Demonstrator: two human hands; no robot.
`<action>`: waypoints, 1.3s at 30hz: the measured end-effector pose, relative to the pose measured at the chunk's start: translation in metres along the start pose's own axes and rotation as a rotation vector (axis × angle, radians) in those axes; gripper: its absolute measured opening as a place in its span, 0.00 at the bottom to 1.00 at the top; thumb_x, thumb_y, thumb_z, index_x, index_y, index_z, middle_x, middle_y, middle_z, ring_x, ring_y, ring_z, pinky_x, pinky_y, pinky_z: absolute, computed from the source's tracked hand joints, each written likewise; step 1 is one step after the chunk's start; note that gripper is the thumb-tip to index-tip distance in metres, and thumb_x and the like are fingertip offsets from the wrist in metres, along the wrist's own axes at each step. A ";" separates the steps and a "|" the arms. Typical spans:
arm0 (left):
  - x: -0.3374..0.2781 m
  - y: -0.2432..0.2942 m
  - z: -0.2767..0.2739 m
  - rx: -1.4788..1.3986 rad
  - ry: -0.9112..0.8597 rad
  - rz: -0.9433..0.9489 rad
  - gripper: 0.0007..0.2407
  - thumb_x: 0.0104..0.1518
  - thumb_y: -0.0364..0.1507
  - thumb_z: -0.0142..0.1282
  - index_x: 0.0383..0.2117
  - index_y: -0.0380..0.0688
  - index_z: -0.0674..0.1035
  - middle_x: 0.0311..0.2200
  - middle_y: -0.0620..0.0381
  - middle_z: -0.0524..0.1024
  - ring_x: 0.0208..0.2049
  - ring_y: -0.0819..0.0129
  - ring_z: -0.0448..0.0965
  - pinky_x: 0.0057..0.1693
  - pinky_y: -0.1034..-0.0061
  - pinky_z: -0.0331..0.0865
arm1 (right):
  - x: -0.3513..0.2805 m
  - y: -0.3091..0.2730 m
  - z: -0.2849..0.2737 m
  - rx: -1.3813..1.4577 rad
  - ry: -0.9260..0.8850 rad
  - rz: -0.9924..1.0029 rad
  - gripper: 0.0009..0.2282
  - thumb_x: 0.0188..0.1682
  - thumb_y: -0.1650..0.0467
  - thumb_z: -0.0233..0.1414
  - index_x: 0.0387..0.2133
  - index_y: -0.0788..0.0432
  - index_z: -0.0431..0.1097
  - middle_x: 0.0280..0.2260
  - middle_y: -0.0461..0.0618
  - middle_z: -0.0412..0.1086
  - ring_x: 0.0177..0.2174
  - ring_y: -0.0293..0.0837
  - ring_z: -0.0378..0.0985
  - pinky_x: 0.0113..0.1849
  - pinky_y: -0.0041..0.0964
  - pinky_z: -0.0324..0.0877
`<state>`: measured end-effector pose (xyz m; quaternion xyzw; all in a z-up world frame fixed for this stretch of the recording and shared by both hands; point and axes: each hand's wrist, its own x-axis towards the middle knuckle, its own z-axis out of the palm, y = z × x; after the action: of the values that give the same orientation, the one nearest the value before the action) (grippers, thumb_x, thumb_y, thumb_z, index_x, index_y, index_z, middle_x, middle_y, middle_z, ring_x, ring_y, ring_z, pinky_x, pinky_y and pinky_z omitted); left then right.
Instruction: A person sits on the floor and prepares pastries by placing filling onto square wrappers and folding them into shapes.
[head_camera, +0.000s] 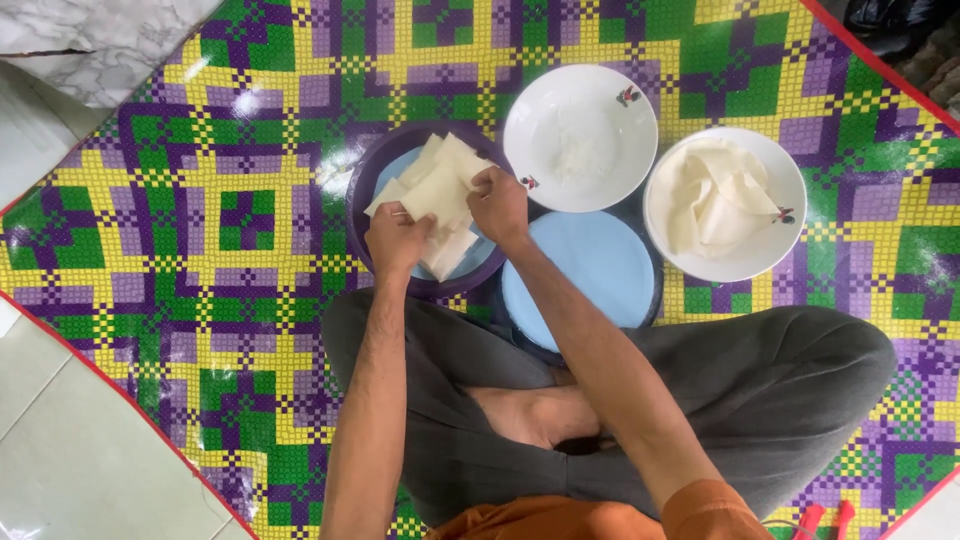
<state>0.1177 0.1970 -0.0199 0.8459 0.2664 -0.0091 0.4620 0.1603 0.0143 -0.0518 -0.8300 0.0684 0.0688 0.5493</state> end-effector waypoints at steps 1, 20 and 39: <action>0.004 -0.006 0.002 -0.001 -0.002 0.002 0.22 0.50 0.32 0.72 0.50 0.34 0.78 0.37 0.42 0.81 0.35 0.53 0.86 0.38 0.67 0.83 | -0.002 0.004 0.003 -0.001 0.002 0.000 0.11 0.45 0.75 0.57 0.42 0.58 0.76 0.38 0.55 0.77 0.39 0.52 0.83 0.43 0.45 0.81; 0.049 0.012 0.005 0.833 -0.250 0.745 0.24 0.61 0.44 0.57 0.63 0.54 0.71 0.56 0.60 0.65 0.56 0.55 0.66 0.55 0.50 0.69 | -0.034 -0.004 0.017 0.784 -0.024 0.537 0.24 0.45 0.74 0.61 0.53 0.72 0.62 0.40 0.69 0.70 0.34 0.59 0.83 0.36 0.45 0.85; 0.027 0.001 0.008 0.618 0.051 0.966 0.17 0.68 0.38 0.49 0.60 0.48 0.73 0.38 0.49 0.76 0.42 0.49 0.79 0.42 0.57 0.76 | -0.033 -0.010 0.017 0.708 -0.015 0.390 0.17 0.45 0.74 0.60 0.47 0.66 0.67 0.36 0.65 0.76 0.31 0.53 0.85 0.34 0.35 0.86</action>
<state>0.1434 0.2022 -0.0315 0.9673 -0.1540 0.1461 0.1386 0.1289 0.0347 -0.0433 -0.5603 0.2399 0.1498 0.7785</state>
